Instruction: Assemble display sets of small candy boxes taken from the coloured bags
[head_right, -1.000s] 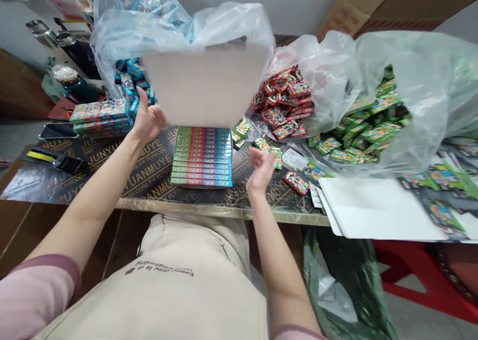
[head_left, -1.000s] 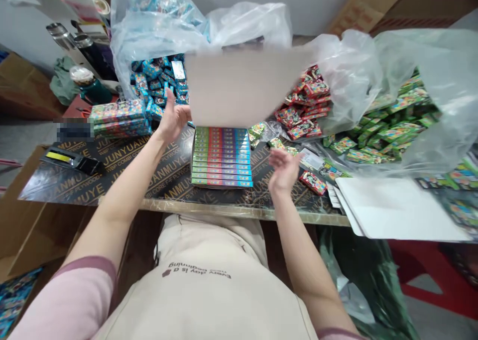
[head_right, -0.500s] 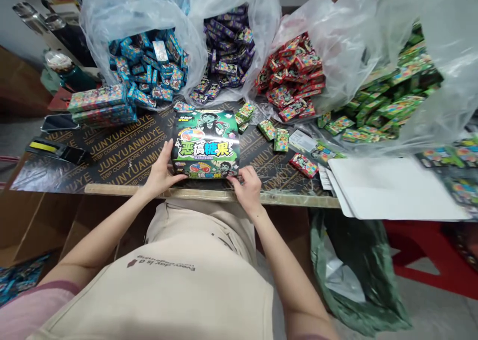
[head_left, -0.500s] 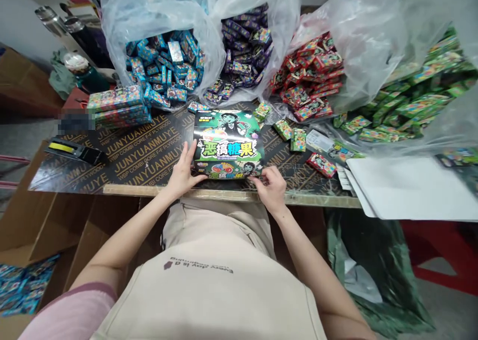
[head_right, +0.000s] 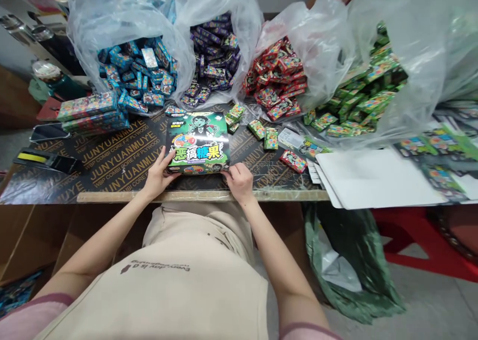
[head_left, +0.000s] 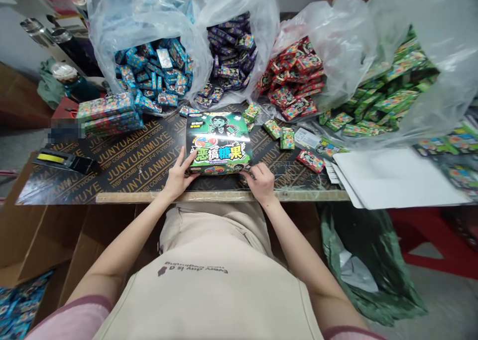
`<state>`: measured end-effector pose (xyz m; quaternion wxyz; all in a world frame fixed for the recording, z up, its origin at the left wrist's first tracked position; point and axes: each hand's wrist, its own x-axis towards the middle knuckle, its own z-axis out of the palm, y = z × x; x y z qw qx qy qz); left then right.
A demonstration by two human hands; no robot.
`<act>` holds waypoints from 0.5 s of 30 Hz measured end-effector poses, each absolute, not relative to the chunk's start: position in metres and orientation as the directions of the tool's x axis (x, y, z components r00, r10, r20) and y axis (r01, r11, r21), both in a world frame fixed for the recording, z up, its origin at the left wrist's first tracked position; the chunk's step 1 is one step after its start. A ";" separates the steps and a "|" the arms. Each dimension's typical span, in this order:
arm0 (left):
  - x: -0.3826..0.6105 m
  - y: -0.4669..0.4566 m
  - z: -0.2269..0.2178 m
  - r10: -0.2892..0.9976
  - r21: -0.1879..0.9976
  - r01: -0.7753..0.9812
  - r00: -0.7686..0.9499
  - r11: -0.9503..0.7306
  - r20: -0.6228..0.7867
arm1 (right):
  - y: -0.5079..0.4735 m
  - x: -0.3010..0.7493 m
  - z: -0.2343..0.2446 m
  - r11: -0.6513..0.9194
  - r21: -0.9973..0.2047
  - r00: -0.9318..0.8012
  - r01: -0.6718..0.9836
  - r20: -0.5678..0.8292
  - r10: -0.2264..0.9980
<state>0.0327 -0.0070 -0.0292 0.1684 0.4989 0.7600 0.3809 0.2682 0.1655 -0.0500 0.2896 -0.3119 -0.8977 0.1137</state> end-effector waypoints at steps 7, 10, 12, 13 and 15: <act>0.034 -0.011 -0.002 0.867 0.650 0.713 -0.470 0.262 0.167 | 0.170 0.270 -0.040 0.698 -0.454 -0.598 0.553 0.367 0.712; 0.041 0.005 0.028 0.907 0.405 0.885 -0.346 0.230 0.241 | 0.178 0.272 -0.014 0.755 -0.380 -0.595 0.535 0.465 0.656; 0.047 0.020 0.038 0.962 0.303 0.947 -0.175 0.107 0.209 | 0.180 0.267 0.001 0.857 -0.287 -0.749 0.428 0.418 0.514; 0.050 0.026 0.038 0.979 0.279 0.959 -0.105 0.053 0.175 | 0.179 0.263 0.004 0.900 -0.255 -0.829 0.354 0.360 0.428; 0.053 0.032 0.031 0.994 0.278 0.961 -0.027 -0.005 0.110 | 0.175 0.256 0.005 0.936 -0.235 -0.911 0.262 0.261 0.320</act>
